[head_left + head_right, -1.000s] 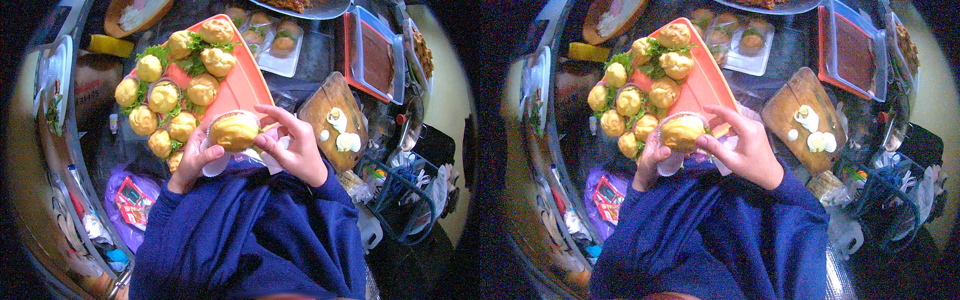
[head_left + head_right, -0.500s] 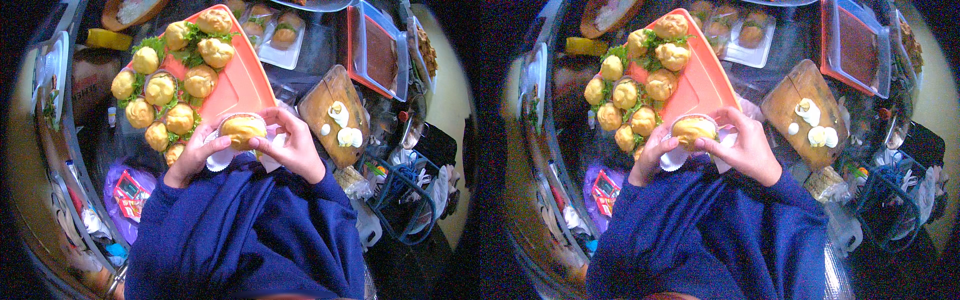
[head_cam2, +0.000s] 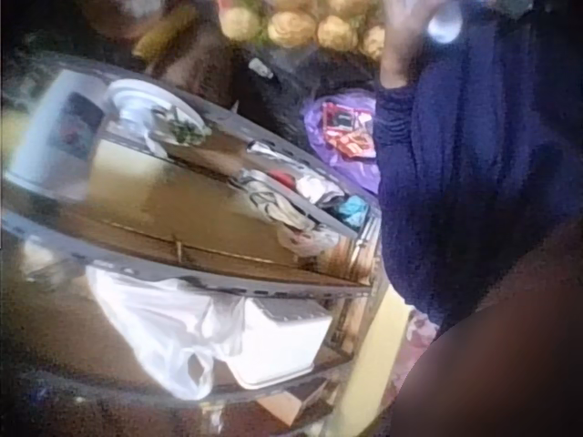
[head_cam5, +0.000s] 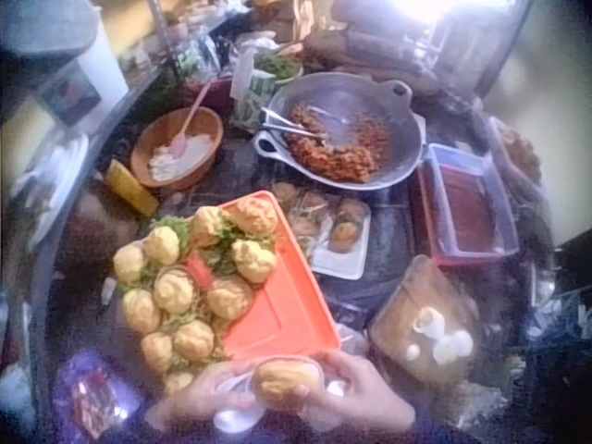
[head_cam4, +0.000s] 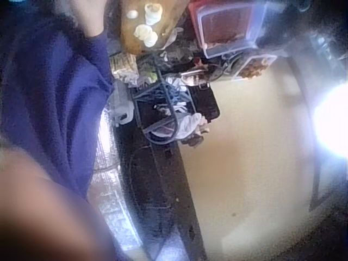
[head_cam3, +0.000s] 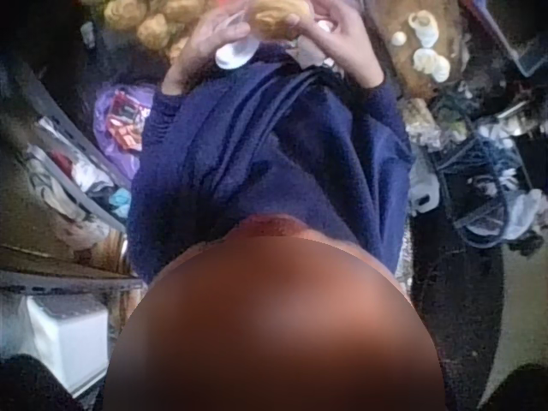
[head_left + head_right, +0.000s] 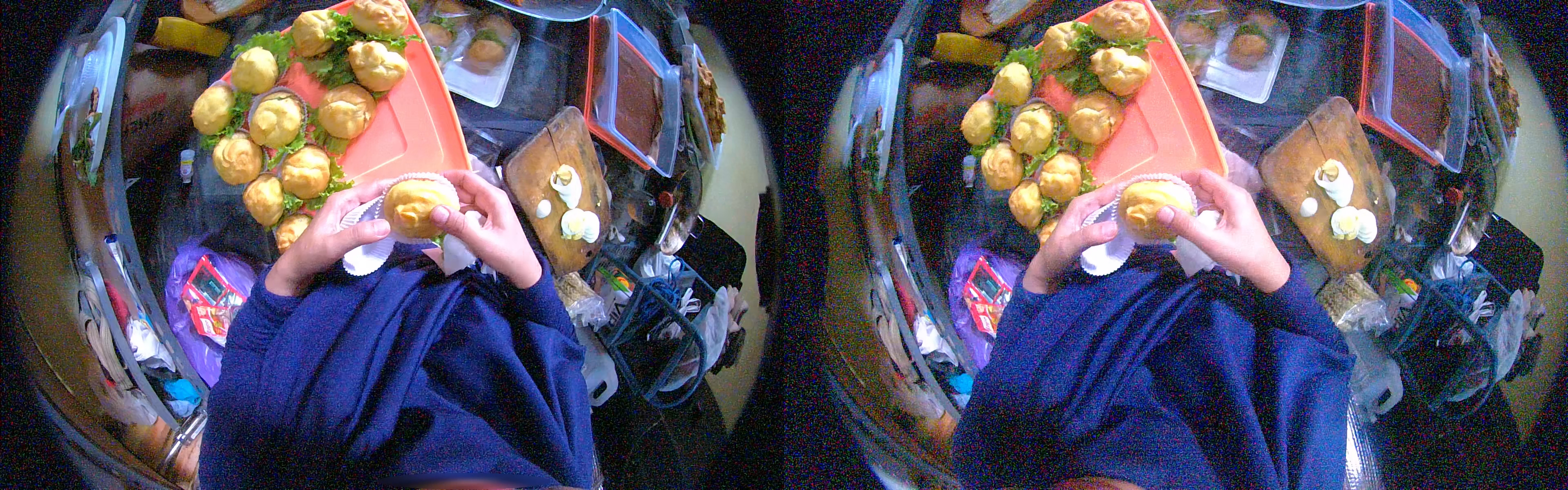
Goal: The person assembles small round pastries by placing them into paper cups, adding lettuce, a reddish filling, and a slice of hard-boiled egg. The finished items are placed on a red tray.
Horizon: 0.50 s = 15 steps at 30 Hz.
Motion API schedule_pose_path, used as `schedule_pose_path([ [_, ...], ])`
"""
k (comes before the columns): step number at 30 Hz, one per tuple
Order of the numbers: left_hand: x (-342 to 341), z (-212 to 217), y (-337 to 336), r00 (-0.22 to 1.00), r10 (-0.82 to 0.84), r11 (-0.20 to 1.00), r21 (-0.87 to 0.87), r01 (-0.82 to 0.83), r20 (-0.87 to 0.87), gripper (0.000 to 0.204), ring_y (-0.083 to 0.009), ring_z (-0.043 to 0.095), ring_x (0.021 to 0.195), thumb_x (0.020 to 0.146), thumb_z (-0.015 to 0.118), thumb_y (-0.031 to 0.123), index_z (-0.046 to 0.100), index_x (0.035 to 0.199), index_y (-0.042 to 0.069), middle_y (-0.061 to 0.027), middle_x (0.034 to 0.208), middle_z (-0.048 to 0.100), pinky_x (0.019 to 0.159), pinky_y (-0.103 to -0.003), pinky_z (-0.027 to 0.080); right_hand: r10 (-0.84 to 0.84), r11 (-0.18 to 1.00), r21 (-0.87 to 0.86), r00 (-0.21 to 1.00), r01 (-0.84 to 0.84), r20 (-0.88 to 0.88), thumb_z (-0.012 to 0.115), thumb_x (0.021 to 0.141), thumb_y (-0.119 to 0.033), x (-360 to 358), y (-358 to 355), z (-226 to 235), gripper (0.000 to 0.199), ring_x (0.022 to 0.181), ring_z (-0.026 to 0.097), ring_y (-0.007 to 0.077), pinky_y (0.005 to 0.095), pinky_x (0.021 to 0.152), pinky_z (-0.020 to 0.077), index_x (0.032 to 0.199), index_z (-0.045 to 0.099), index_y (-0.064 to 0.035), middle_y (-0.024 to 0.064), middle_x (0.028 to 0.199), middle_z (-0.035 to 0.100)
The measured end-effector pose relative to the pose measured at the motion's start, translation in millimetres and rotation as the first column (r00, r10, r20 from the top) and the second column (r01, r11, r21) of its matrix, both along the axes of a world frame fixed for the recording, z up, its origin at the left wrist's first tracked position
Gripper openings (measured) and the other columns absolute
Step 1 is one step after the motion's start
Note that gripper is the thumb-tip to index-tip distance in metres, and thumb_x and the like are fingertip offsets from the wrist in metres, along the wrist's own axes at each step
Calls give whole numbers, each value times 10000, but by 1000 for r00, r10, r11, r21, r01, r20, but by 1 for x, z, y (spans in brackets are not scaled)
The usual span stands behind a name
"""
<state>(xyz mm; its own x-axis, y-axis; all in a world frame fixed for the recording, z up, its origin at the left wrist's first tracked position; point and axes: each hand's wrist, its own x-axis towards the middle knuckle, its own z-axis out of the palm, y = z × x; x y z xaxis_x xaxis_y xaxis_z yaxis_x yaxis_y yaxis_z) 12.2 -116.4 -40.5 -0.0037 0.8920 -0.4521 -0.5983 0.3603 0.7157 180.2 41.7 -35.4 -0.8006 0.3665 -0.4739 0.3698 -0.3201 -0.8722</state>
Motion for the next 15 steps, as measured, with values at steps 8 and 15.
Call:
schedule_pose_path([
  [8, -14, 9, -22, 962, 257, 966, 13, -257, -90, 680, -167, 602, 1041, 821, 639, 300, 430, 1384, -21, -126, 1239, 566, 931, -292, 466, 58, 990, -130, 996, -49, 62, 715, 862, -343, 0, 8, -19, 522, 1025, 623, 169, 293, 897, 475, 1202, 551, 17, 116, 1083, 669],
  [15, -13, 4, -16, 960, 181, 984, 38, -177, -214, 633, -157, 601, 1034, 868, 629, 321, 447, 1369, -21, -112, 1231, 577, 939, -290, 458, 165, 968, -201, 984, -148, 72, 684, 884, -383, -12, 23, -22, 524, 977, 624, 148, 278, 895, 472, 1204, 573, 17, 101, 1014, 680],
])
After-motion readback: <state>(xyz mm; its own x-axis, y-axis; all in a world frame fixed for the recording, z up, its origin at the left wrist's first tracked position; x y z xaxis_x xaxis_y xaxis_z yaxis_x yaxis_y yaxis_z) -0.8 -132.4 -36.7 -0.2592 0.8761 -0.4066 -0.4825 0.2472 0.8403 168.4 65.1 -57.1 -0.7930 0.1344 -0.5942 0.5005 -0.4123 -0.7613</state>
